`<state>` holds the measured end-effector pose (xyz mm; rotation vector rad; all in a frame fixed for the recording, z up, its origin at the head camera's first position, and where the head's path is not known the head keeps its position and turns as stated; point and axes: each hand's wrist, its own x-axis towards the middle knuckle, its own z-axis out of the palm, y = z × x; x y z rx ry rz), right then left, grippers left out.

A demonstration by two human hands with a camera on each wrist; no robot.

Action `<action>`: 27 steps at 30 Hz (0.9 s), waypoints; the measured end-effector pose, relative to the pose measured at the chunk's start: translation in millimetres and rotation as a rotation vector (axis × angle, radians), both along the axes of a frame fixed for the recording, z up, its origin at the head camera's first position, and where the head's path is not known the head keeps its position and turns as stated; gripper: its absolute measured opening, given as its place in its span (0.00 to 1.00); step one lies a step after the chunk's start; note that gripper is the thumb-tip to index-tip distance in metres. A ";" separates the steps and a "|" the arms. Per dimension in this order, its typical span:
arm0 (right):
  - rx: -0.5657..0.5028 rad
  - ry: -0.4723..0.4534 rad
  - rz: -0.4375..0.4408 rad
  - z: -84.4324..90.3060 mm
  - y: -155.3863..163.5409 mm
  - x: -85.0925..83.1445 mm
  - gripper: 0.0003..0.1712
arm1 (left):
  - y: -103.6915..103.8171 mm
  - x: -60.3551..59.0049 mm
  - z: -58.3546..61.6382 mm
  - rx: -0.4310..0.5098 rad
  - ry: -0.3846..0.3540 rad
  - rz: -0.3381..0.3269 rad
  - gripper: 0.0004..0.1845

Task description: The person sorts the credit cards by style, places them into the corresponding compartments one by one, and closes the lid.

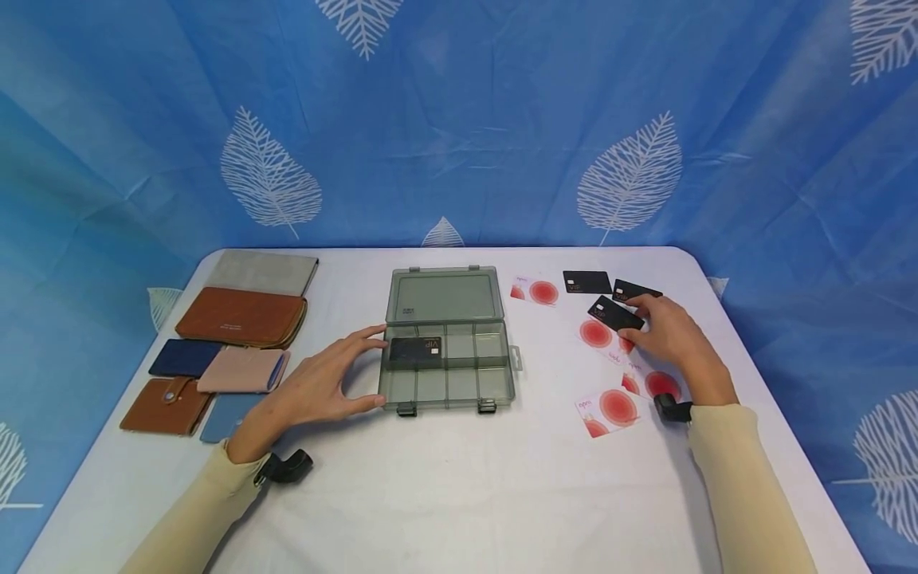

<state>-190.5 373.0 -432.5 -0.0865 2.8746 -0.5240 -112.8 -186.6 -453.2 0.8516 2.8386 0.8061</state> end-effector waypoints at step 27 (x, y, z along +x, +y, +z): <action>-0.092 0.230 -0.025 25.8 -35.4 6.6 0.27 | -1.6 -3.9 3.9 0.001 0.001 -0.005 0.47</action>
